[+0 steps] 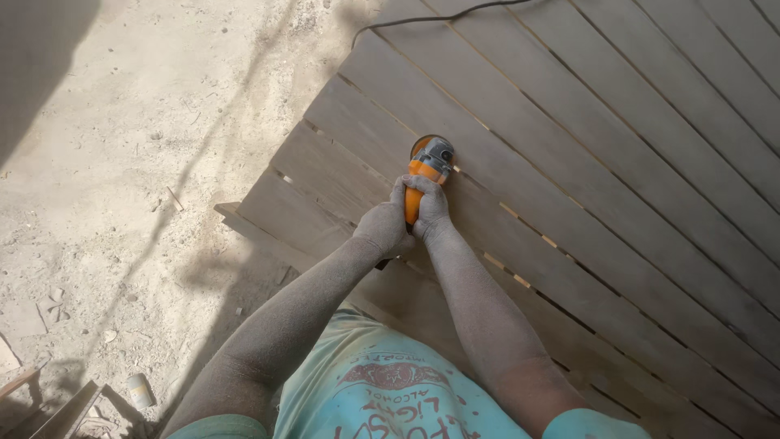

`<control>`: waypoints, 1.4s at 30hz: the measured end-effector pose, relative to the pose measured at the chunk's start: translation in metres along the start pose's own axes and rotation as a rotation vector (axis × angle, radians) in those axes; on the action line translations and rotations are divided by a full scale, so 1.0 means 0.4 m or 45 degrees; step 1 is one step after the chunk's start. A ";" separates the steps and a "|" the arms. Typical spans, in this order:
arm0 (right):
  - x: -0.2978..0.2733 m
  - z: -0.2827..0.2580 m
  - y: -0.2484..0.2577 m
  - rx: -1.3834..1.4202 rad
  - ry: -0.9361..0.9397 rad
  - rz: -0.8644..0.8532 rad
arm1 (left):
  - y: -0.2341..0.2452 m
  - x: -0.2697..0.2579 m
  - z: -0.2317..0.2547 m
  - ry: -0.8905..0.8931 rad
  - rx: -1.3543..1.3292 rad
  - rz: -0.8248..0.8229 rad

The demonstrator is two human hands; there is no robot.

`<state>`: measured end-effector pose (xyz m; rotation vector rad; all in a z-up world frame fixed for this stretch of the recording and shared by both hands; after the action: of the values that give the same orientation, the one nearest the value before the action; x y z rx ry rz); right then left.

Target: The person uses an electric sander to smooth the surface of a wooden slatted board. They move the sander back and forth across the planks, generating sawdust, and occasionally adjust the power cord to maintain reach.

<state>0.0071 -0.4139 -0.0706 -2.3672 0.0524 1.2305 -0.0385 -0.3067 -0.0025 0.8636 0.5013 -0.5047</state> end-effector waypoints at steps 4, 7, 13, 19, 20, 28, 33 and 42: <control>-0.027 -0.043 0.205 0.161 0.114 0.077 | -0.142 0.066 0.129 -0.119 0.135 -0.123; -0.109 -0.009 0.405 0.292 0.144 0.115 | -0.307 0.060 0.223 -0.249 0.178 -0.090; -0.216 0.011 0.676 0.398 0.285 0.209 | -0.532 0.077 0.361 -0.486 0.201 -0.212; -0.181 0.011 0.608 0.426 0.238 0.179 | -0.463 0.068 0.333 -0.439 0.195 -0.127; -0.156 0.011 0.567 0.426 0.210 0.155 | -0.425 0.065 0.303 -0.398 0.211 -0.149; 0.078 -0.012 0.047 0.141 0.026 -0.111 | -0.016 0.046 0.017 0.005 0.020 0.064; 0.193 -0.025 -0.263 0.011 -0.038 -0.266 | 0.195 0.087 -0.162 0.127 -0.054 0.239; 0.228 0.013 -0.429 -0.141 -0.070 -0.284 | 0.293 0.054 -0.279 0.239 -0.100 0.251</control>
<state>0.0991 -0.2430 -0.0780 -2.3550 -0.2968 1.2160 0.0256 -0.1566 -0.0090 0.8785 0.5967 -0.2233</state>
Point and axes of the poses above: each hand's wrist, its own x-axis towards the middle knuckle, its own y-axis out of the back of the hand, z = x × y, the point moved 2 cm from there along x, towards the middle knuckle, and after that the axes turned 5 degrees about -y, right-handed, at the moved point
